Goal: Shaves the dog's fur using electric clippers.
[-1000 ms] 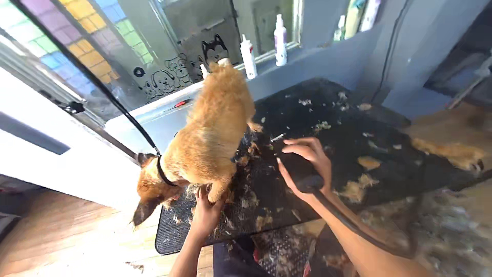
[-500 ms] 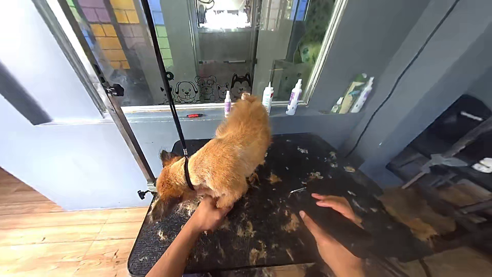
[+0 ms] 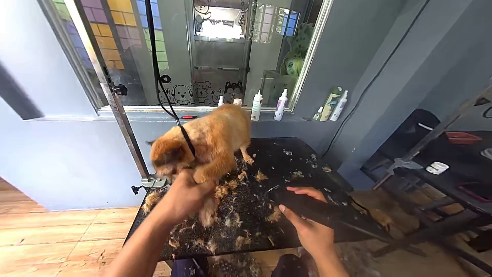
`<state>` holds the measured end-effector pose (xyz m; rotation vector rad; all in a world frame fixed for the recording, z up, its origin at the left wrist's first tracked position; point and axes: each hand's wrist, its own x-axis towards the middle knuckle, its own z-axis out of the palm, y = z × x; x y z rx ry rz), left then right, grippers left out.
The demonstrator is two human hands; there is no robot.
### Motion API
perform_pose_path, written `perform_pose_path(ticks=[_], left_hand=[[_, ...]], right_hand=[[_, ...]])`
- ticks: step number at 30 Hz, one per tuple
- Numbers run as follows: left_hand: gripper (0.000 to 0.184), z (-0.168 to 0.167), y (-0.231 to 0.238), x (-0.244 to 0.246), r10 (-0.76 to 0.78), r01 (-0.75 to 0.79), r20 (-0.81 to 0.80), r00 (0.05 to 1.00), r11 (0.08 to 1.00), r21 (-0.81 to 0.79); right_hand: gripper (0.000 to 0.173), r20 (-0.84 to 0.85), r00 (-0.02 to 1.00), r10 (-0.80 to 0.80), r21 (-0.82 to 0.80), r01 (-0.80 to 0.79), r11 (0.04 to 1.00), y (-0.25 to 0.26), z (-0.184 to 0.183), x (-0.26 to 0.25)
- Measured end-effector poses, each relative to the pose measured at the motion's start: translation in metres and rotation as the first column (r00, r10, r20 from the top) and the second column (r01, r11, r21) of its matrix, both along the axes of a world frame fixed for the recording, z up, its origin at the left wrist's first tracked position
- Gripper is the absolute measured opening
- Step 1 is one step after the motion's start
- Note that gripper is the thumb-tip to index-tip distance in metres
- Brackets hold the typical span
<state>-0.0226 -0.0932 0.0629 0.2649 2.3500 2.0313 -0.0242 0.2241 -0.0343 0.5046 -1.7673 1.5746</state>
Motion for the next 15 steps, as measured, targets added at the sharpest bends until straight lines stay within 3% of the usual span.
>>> perform_pose_path(ticks=[4, 9, 11, 12, 13, 14, 15], left_hand=[[0.014, 0.079, 0.007, 0.006, 0.102, -0.103, -0.032, 0.994, 0.994, -0.046], [0.023, 0.165, 0.021, 0.001, 0.028, -0.028, -0.003, 1.0, 0.994, -0.108], [0.024, 0.195, 0.029, -0.008, 0.005, -0.004, 0.008, 1.0, 0.98, -0.199], [0.021, 0.203, 0.025, -0.024, -0.08, 0.071, -0.028, 0.996, 0.97, -0.234], [0.018, 0.203, 0.008, -0.059, -0.316, 0.27, -0.155, 0.936, 0.927, -0.259], [0.015, 0.19, -0.01, -0.125, -0.622, 0.536, -0.416, 0.664, 0.783, -0.315], [0.011, 0.193, -0.013, -0.166, -0.711, 0.562, -0.512, 0.483, 0.7, -0.441]], right_hand=[[0.056, 0.015, 0.996, 0.093, 0.014, -0.093, 0.996, -0.005, 0.036, -0.014], [0.049, -0.115, 0.973, 0.2, 0.018, -0.199, 0.98, -0.03, 0.092, -0.047], [0.044, -0.026, 0.984, 0.177, -0.091, -0.178, 0.98, -0.045, 0.112, -0.052], [0.044, 0.06, 0.975, 0.213, -0.19, -0.198, 0.962, -0.051, 0.123, -0.052], [0.045, 0.125, 0.95, 0.285, -0.27, -0.244, 0.931, -0.055, 0.132, -0.051], [0.045, 0.152, 0.918, 0.367, -0.321, -0.305, 0.897, -0.057, 0.139, -0.05], [0.049, 0.146, 0.89, 0.431, -0.323, -0.369, 0.872, -0.057, 0.143, -0.049]])
